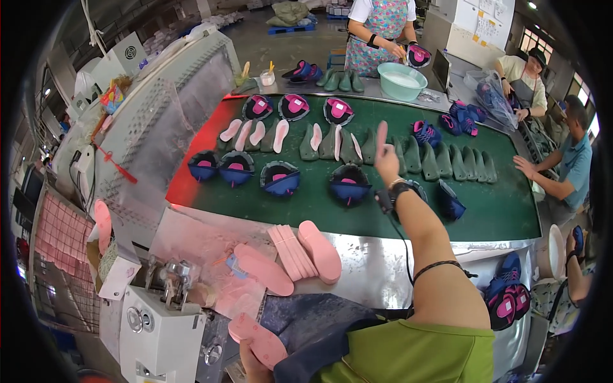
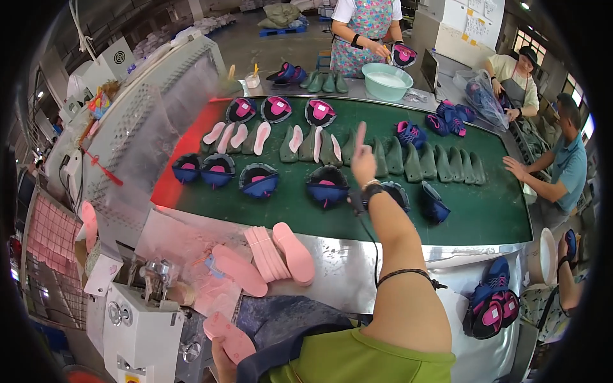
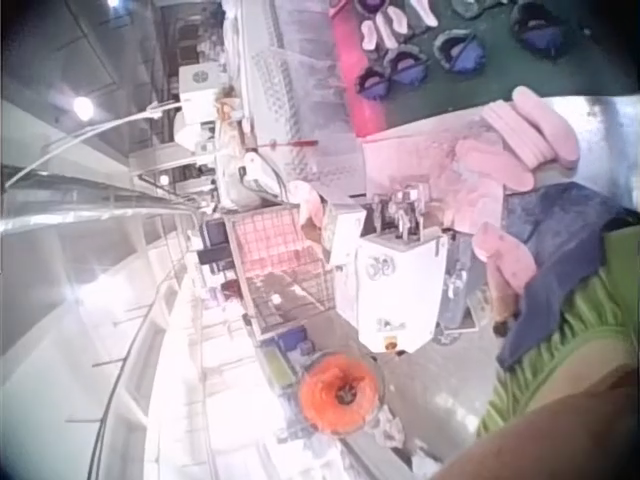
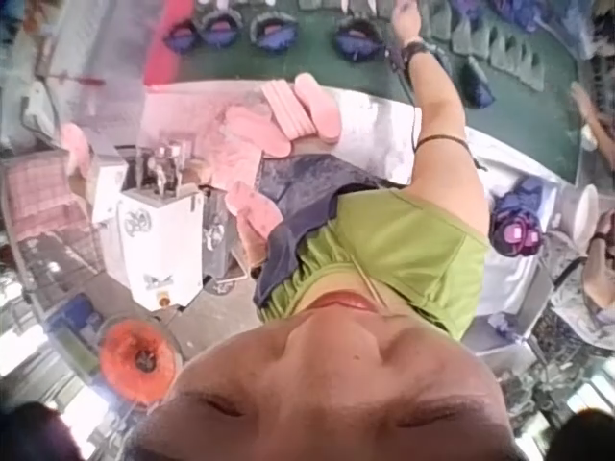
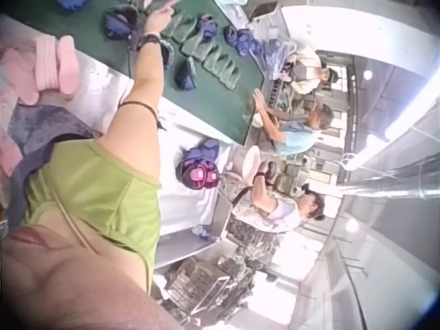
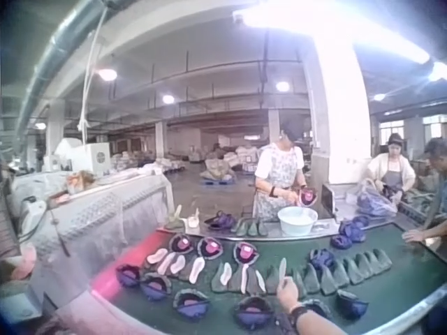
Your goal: The recorder collects a stack of pink shoe soles from a large bag and carries them to an assembly line where they are placed next to shoe uppers and molds for processing.
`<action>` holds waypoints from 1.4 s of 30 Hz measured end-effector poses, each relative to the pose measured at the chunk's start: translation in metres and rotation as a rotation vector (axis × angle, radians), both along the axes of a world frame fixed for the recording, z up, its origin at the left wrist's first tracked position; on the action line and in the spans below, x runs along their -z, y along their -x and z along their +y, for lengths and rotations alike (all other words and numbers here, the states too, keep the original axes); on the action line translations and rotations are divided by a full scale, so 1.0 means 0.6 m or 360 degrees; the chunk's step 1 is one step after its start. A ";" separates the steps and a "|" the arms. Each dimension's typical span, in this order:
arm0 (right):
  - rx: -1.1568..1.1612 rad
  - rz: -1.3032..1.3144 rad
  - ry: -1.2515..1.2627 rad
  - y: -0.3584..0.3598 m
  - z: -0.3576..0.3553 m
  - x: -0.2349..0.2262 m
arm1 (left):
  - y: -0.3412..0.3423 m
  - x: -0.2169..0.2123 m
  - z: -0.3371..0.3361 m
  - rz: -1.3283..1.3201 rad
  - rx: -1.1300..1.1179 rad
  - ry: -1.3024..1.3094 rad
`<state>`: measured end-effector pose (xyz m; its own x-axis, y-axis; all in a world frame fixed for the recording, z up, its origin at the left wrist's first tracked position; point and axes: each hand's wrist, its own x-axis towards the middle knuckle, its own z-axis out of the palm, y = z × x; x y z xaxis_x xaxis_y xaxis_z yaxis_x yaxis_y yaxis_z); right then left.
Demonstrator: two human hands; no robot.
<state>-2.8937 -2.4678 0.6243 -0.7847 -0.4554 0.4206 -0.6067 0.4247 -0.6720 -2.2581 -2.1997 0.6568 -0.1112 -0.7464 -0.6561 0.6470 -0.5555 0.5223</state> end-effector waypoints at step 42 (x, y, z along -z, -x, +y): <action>-0.1989 -0.1592 -0.0646 -0.950 0.015 -0.022 | -0.037 -0.033 0.080 0.0175 -0.0156 0.0060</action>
